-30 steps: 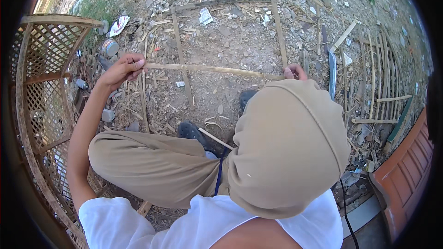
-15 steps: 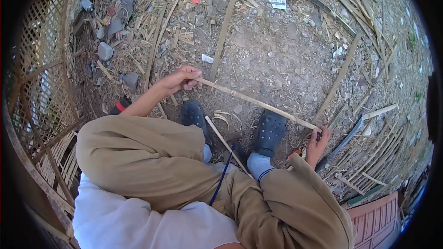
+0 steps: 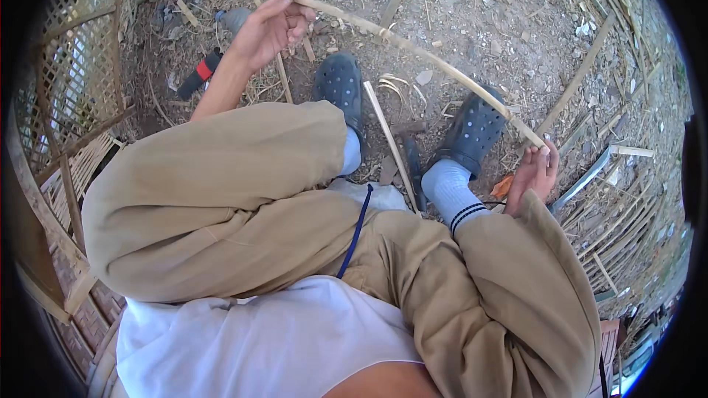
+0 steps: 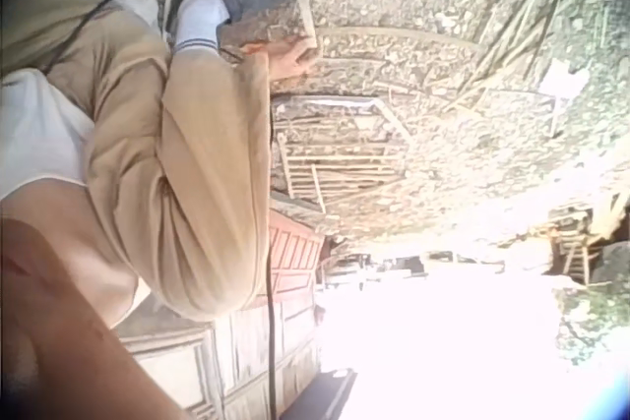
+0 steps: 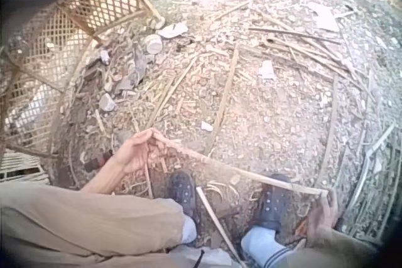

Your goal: The person constructs a bamboo structure by hand, using a hammer to secure bamboo strips together with small pins.

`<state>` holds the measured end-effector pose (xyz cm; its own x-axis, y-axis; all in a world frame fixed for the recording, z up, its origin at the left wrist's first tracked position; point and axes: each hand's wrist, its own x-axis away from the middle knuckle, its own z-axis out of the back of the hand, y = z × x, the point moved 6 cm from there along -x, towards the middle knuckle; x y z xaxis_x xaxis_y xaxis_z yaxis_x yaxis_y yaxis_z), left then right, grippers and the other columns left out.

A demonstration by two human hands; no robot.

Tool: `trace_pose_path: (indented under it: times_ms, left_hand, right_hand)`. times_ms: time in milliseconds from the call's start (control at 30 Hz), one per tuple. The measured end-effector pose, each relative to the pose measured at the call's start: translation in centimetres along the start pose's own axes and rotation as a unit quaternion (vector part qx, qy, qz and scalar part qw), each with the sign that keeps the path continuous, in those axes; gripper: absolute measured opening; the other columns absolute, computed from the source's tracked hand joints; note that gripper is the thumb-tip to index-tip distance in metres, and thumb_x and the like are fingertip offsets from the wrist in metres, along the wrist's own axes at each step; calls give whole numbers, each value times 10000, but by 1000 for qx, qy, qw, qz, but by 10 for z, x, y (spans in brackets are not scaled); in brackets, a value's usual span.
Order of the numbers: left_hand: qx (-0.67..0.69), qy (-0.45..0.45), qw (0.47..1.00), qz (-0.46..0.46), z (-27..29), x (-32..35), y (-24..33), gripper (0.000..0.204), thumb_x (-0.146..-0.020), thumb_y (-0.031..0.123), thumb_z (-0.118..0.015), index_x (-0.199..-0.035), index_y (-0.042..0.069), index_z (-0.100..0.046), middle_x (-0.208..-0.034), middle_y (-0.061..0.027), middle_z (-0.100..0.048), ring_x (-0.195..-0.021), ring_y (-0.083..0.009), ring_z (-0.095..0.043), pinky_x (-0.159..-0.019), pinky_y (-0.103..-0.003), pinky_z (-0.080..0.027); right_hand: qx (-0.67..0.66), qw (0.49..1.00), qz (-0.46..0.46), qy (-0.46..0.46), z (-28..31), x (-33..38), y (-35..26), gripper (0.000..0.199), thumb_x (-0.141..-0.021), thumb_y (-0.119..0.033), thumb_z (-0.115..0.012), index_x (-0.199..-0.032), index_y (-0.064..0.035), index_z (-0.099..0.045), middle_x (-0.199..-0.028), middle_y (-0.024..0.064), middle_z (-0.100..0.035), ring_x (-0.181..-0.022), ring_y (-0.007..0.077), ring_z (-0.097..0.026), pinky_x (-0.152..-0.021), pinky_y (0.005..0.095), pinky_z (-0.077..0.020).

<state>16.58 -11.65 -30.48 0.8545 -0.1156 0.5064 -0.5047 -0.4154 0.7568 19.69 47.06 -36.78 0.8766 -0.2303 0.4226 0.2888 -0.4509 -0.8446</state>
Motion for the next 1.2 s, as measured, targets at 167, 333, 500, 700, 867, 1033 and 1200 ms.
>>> trace_pose_path:
  times_ms: [167, 333, 500, 700, 867, 1033, 1200]
  left_hand:
    - [18, -41, 996, -82, -24, 26, 30, 320, -1131, 285, -493, -1272, 14, -591, -1143, -145, -686, -1027, -231, -664, -821, -328, -549]
    - [120, 16, 984, -132, -38, 34, 37, 303, -1099, 225, -520, -1252, -32, -563, -1262, -215, -627, -1278, -396, -608, -1166, -510, -520]
    - [89, 238, 950, -182, 22, 41, 46, 289, -1075, 213, -549, -1210, -43, -543, -1202, -240, -606, -1200, -449, -632, -1112, -546, -572]
    - [73, 379, 887, -255, 121, 72, 56, 293, -1073, 191, -561, -1207, -67, -522, -1200, -222, -610, -1153, -405, -651, -1044, -554, -612]
    - [146, 367, 879, -266, 132, 63, 22, 336, -1086, 186, -500, -1231, -118, -499, -1273, -260, -599, -1216, -424, -628, -1136, -544, -556]
    - [148, 355, 889, -250, 140, 50, 12, 345, -1088, 185, -469, -1238, -124, -499, -1308, -276, -578, -1255, -425, -603, -1144, -552, -550]
    - [156, 324, 899, -252, 108, 23, 4, 267, -1079, 163, -510, -1191, -79, -517, -1245, -239, -604, -1189, -373, -622, -1093, -529, -587]
  right_hand:
    - [-104, 992, -44, -47, -21, 19, 10, 312, -1094, -81, -594, -1364, 64, -537, -1212, 139, -603, -1110, 195, -603, -1019, 323, -551]
    - [-182, 973, -33, -139, -47, 24, 12, 316, -1095, -52, -567, -1388, 59, -524, -1301, 175, -631, -1206, 244, -642, -1088, 347, -550]
    - [-75, 952, -183, -232, -98, 44, 34, 346, -1077, -79, -610, -1375, 79, -531, -1325, 225, -638, -1237, 304, -672, -1074, 376, -577]
    - [141, 898, -262, -325, -126, 37, 54, 326, -1052, -104, -653, -1321, 69, -590, -1262, 214, -668, -1137, 293, -725, -959, 377, -620]
    - [619, 512, -15, -595, -158, 85, 100, 412, -964, -381, -761, -977, 31, -765, -911, 234, -760, -909, 409, -759, -795, 495, -606]
    - [684, 389, -27, -616, -154, 116, 142, 551, -868, -494, -821, -1036, 29, -772, -1063, 286, -748, -1036, 451, -737, -897, 536, -596]
    - [693, 410, -69, -588, -151, 107, 154, 485, -834, -404, -826, -1013, 43, -771, -1038, 282, -756, -1017, 430, -747, -887, 516, -601]
